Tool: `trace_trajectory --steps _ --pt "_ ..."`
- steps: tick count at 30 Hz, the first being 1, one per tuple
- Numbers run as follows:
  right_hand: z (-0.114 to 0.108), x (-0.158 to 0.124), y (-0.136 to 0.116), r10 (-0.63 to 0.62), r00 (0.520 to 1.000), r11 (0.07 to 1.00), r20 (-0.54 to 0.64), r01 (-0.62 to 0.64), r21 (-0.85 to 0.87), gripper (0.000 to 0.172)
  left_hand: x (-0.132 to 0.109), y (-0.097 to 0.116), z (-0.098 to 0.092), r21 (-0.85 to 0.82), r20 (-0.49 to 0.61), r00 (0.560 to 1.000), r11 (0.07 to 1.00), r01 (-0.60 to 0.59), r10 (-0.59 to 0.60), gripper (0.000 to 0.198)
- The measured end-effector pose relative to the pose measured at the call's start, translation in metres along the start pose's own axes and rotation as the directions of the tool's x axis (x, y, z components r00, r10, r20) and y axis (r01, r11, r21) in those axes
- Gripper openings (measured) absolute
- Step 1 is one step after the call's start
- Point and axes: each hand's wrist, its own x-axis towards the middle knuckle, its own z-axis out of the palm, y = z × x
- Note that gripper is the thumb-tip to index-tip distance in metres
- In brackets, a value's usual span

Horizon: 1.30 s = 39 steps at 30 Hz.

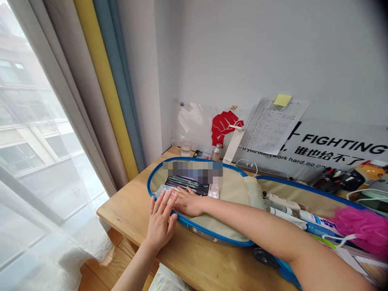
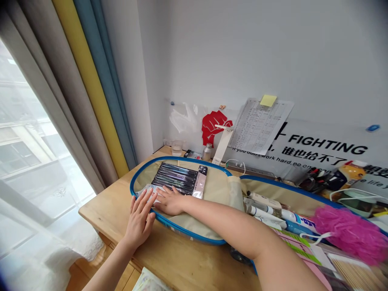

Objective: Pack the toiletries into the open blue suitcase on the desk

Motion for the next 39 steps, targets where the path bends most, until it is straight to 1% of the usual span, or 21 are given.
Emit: trace_trajectory --steps 3,6,8,11,13,15,16,17,19,20,21,22,23,25,28,30,32,35,37,39 --pt "-0.011 -0.007 0.001 0.004 1.000 1.000 -0.031 -0.004 0.004 0.067 -0.001 0.000 0.000 0.001 0.007 1.000 1.000 0.009 -0.009 0.055" --pt "-0.032 -0.025 0.010 0.037 0.993 0.999 -0.113 -0.037 0.004 0.064 -0.002 -0.001 -0.001 0.001 0.007 1.000 1.000 0.006 -0.006 0.054" --pt "-0.050 -0.049 0.022 0.074 0.979 0.997 -0.189 -0.075 0.004 0.065 -0.002 -0.001 -0.002 -0.001 0.012 1.000 1.000 0.013 -0.013 0.053" --pt "-0.077 -0.105 0.050 0.151 0.932 0.986 -0.330 -0.164 -0.011 0.070 -0.002 -0.001 -0.003 -0.007 0.011 1.000 1.000 0.012 -0.012 0.052" --pt "-0.088 -0.153 0.073 0.237 0.855 0.959 -0.461 -0.282 -0.031 0.069 -0.002 -0.002 -0.003 -0.012 0.007 1.000 1.000 0.003 -0.003 0.052" --pt "-0.089 -0.204 0.095 0.376 0.768 0.906 -0.519 -0.423 0.030 0.066 -0.003 -0.003 -0.001 -0.014 0.009 1.000 1.000 0.004 -0.004 0.052" --pt "-0.085 -0.229 0.106 0.449 0.716 0.869 -0.534 -0.490 0.072 0.064 -0.003 -0.004 -0.001 -0.014 0.012 1.000 1.000 0.009 -0.009 0.052" --pt "-0.079 -0.252 0.116 0.502 0.678 0.838 -0.537 -0.535 0.109 0.062 -0.004 -0.004 0.000 -0.015 0.014 1.000 1.000 0.015 -0.015 0.052" --pt "-0.061 -0.292 0.132 0.619 0.571 0.753 -0.539 -0.627 0.200 0.060 -0.005 -0.004 0.001 -0.020 0.018 1.000 1.000 0.025 -0.024 0.053" --pt "-0.051 -0.308 0.139 0.661 0.527 0.717 -0.534 -0.653 0.244 0.059 -0.005 -0.005 0.001 -0.024 0.019 1.000 0.999 0.025 -0.025 0.054" --pt "-0.039 -0.322 0.145 0.696 0.491 0.686 -0.524 -0.670 0.283 0.059 -0.005 -0.004 0.001 -0.030 0.019 1.000 0.999 0.024 -0.024 0.054" --pt "-0.028 -0.334 0.149 0.720 0.470 0.665 -0.511 -0.678 0.313 0.058 -0.005 -0.004 0.001 -0.034 0.018 1.000 0.999 0.024 -0.024 0.055" --pt "-0.017 -0.344 0.152 0.736 0.463 0.653 -0.494 -0.680 0.335 0.056 -0.005 -0.004 0.001 -0.037 0.017 1.000 0.999 0.025 -0.024 0.055" --pt "0.001 -0.357 0.155 0.758 0.466 0.637 -0.456 -0.680 0.364 0.050 -0.005 -0.004 0.001 -0.036 0.018 0.999 0.999 0.032 -0.031 0.055" --pt "0.025 -0.365 0.153 0.787 0.461 0.608 -0.410 -0.692 0.389 0.042 -0.005 -0.004 0.001 -0.033 0.019 0.999 0.999 0.036 -0.035 0.055" --pt "0.039 -0.365 0.149 0.780 0.469 0.617 -0.413 -0.684 0.389 0.039 -0.005 -0.004 0.000 -0.032 0.014 1.000 0.999 0.028 -0.028 0.055" --pt "0.052 -0.362 0.145 0.745 0.495 0.658 -0.447 -0.651 0.377 0.037 -0.005 -0.003 0.000 -0.032 0.012 1.000 0.999 0.023 -0.023 0.056" --pt "0.065 -0.354 0.140 0.698 0.520 0.705 -0.493 -0.621 0.343 0.035 -0.004 -0.003 0.000 -0.033 0.010 1.000 0.999 0.021 -0.021 0.055" --pt "0.068 -0.349 0.138 0.685 0.519 0.709 -0.511 -0.635 0.306 0.034 -0.004 -0.002 0.000 -0.033 0.002 1.000 0.999 0.020 -0.020 0.055" --pt "0.066 -0.345 0.137 0.681 0.526 0.710 -0.510 -0.645 0.283 0.032 -0.003 -0.002 0.000 -0.033 -0.003 1.000 0.999 0.017 -0.017 0.055"
